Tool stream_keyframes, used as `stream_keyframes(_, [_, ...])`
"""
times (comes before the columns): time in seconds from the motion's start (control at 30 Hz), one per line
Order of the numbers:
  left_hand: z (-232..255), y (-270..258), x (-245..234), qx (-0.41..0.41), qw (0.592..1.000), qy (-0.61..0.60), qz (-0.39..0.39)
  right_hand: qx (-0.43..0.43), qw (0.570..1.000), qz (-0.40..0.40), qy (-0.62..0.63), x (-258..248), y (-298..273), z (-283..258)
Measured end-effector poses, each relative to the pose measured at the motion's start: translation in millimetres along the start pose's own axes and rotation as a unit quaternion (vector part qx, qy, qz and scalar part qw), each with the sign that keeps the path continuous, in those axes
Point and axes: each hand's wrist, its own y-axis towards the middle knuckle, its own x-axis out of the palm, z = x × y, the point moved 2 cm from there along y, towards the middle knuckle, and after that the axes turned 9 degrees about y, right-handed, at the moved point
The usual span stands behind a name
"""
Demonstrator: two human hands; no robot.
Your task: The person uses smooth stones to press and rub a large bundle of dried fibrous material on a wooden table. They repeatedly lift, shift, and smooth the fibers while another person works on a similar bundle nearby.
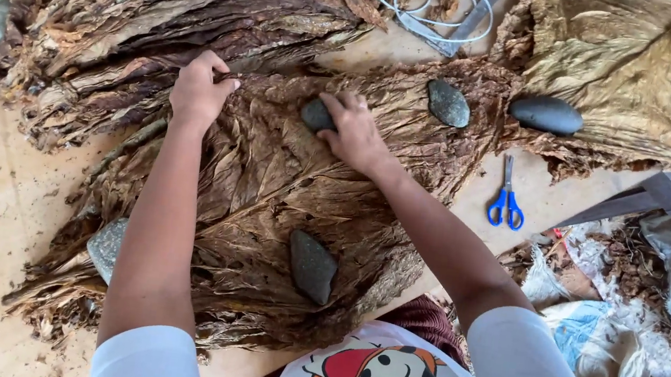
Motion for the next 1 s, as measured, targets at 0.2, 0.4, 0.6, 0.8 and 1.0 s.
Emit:
stream_keyframes(0.2, [-19.1, 12.8, -8.7, -0.026, 0.992, -0.125, -0.011, 0.019, 0.998, 0.004, -0.059, 4.0, 40.0, 24.4])
stream_keyframes(0.4, [-9.9, -11.7, -36.5, 0.005, 0.976, -0.208, -0.062, 0.139, 0.989, -0.031, -0.039, -6.6, 60.1, 14.5])
stream_keyframes(0.6, [-21.3, 1.9, -16.1, 0.063, 0.997, -0.01, 0.048, 0.07, 0.995, 0.0, 0.071, -67.5, 41.7, -3.6])
stream_keyframes(0.8, [-6.0, -0.6, -31.8, 0.067, 0.997, -0.012, 0.036, 0.051, 0.997, -0.033, -0.057, -50.6, 7.1, 66.3])
stream_keyframes(1.0, [-35.8, -1.5, -11.9, 0.045, 0.999, -0.002, -0.004, 0.107, 0.986, 0.032, -0.12, -33.2, 33.8, 92.2])
